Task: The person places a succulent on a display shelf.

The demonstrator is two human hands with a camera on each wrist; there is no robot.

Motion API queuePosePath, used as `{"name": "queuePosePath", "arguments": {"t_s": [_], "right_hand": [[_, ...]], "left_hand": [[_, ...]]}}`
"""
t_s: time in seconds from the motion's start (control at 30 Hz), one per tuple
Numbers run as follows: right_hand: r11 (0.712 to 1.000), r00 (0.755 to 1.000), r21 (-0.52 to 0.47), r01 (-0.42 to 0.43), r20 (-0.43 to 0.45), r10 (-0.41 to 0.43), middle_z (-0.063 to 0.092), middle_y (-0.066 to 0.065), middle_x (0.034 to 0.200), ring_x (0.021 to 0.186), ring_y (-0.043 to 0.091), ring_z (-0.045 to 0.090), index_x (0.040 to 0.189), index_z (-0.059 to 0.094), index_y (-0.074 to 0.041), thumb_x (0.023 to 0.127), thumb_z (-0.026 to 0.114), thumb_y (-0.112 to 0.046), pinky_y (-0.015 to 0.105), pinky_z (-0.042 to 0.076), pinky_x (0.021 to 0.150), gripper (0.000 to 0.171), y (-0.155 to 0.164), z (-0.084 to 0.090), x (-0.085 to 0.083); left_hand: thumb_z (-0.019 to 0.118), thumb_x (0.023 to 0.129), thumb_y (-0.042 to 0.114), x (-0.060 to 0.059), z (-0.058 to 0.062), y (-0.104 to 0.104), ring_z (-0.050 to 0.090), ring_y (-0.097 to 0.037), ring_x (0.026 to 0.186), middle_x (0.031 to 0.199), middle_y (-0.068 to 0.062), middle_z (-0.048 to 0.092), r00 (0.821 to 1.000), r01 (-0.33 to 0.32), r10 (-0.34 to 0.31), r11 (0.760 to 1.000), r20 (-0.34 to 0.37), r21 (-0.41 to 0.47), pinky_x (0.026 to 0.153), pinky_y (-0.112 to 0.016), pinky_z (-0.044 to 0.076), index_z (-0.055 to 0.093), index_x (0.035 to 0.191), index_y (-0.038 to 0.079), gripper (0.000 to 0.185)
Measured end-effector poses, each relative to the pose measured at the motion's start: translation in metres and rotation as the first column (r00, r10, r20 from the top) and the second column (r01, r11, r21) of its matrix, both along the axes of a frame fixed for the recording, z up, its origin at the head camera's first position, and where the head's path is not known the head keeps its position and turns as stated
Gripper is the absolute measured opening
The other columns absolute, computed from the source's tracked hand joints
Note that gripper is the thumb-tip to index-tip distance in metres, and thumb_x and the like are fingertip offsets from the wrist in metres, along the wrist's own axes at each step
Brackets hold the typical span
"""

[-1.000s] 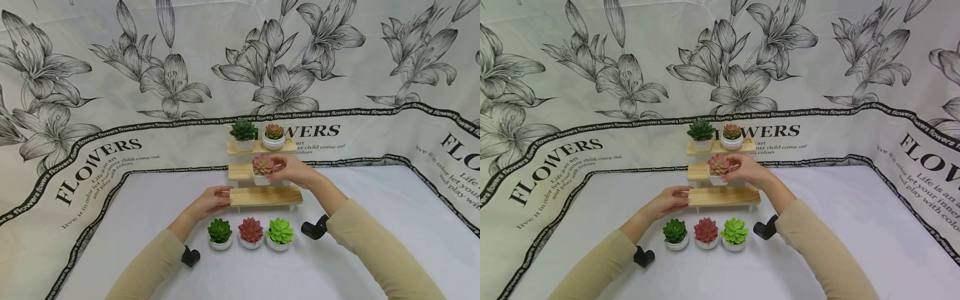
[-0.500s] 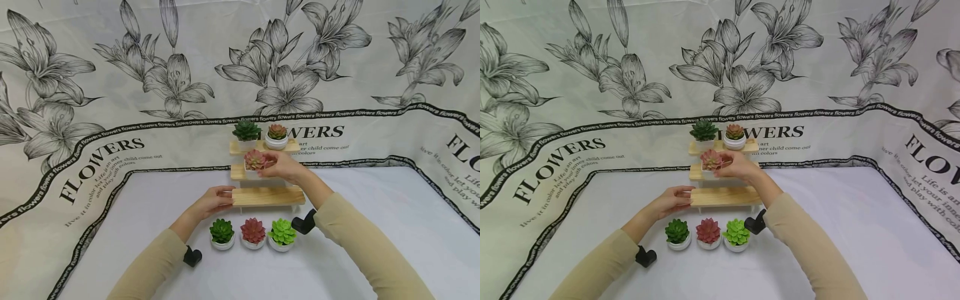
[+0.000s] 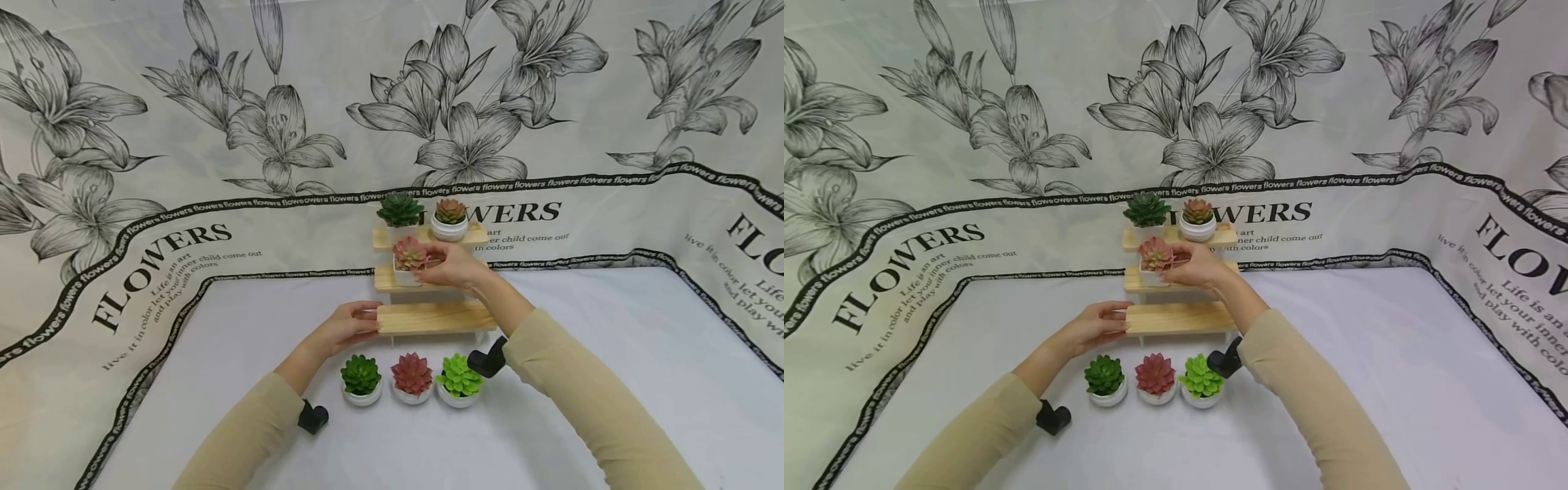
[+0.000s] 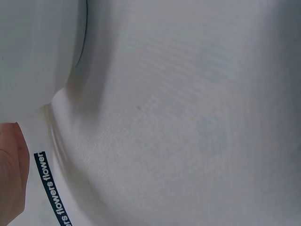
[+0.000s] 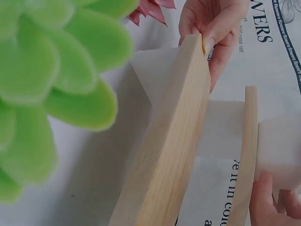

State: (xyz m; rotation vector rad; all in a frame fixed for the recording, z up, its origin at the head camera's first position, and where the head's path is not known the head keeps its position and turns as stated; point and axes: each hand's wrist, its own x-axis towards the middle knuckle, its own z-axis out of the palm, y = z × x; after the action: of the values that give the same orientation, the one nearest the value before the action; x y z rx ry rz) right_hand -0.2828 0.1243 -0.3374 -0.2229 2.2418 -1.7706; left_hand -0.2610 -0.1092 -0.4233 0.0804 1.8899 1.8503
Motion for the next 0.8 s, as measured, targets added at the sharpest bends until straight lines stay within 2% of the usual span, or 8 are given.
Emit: {"name": "queuePosePath", "arguments": {"t_s": [0.2,0.37,0.57,0.8], "right_hand": [[0.999,1.000,-0.032,0.013,0.025,-0.013,0.045,0.018,0.121,0.099,0.021,0.051,0.137,0.037,0.004,0.077,0.068,0.007,0.021,0.053,0.078,0.067,-0.003,0.002,0.001],[0.998,0.999,-0.056,0.016,0.046,-0.013,0.046,0.016,0.118,0.095,0.019,0.052,0.135,0.039,0.004,0.078,0.067,0.008,0.021,0.053,0.077,0.064,-0.003,0.002,0.000],[0.997,0.998,-0.079,0.012,0.058,-0.008,0.043,0.018,0.124,0.101,0.021,0.050,0.138,0.034,0.005,0.079,0.065,0.008,0.024,0.052,0.082,0.067,0.000,0.002,0.002],[0.987,0.997,-0.153,-0.055,0.036,0.061,0.042,0.021,0.123,0.101,0.020,0.050,0.140,0.029,0.007,0.082,0.059,0.009,0.027,0.051,0.088,0.066,0.012,0.000,0.009]], "left_hand": [[0.055,0.089,-0.007,0.000,0.003,0.000,0.057,-0.019,0.093,0.116,-0.018,0.052,1.000,-0.013,0.013,1.000,0.000,0.008,0.090,-0.035,0.052,0.045,0.135,-0.001,0.048],[0.054,0.089,-0.008,-0.001,0.003,0.001,0.057,-0.020,0.095,0.120,-0.020,0.051,1.000,-0.022,0.022,1.000,0.005,0.012,0.089,-0.034,0.052,0.045,0.135,-0.001,0.048],[0.055,0.089,-0.008,0.000,0.003,0.001,0.056,-0.021,0.097,0.124,-0.022,0.049,1.000,-0.023,0.023,1.000,0.007,0.010,0.091,-0.035,0.051,0.045,0.135,-0.001,0.048],[0.055,0.089,-0.008,0.003,0.005,0.002,0.056,-0.020,0.096,0.123,-0.022,0.050,1.000,-0.029,0.029,1.000,0.011,0.007,0.094,-0.038,0.048,0.046,0.135,0.000,0.048]]}}
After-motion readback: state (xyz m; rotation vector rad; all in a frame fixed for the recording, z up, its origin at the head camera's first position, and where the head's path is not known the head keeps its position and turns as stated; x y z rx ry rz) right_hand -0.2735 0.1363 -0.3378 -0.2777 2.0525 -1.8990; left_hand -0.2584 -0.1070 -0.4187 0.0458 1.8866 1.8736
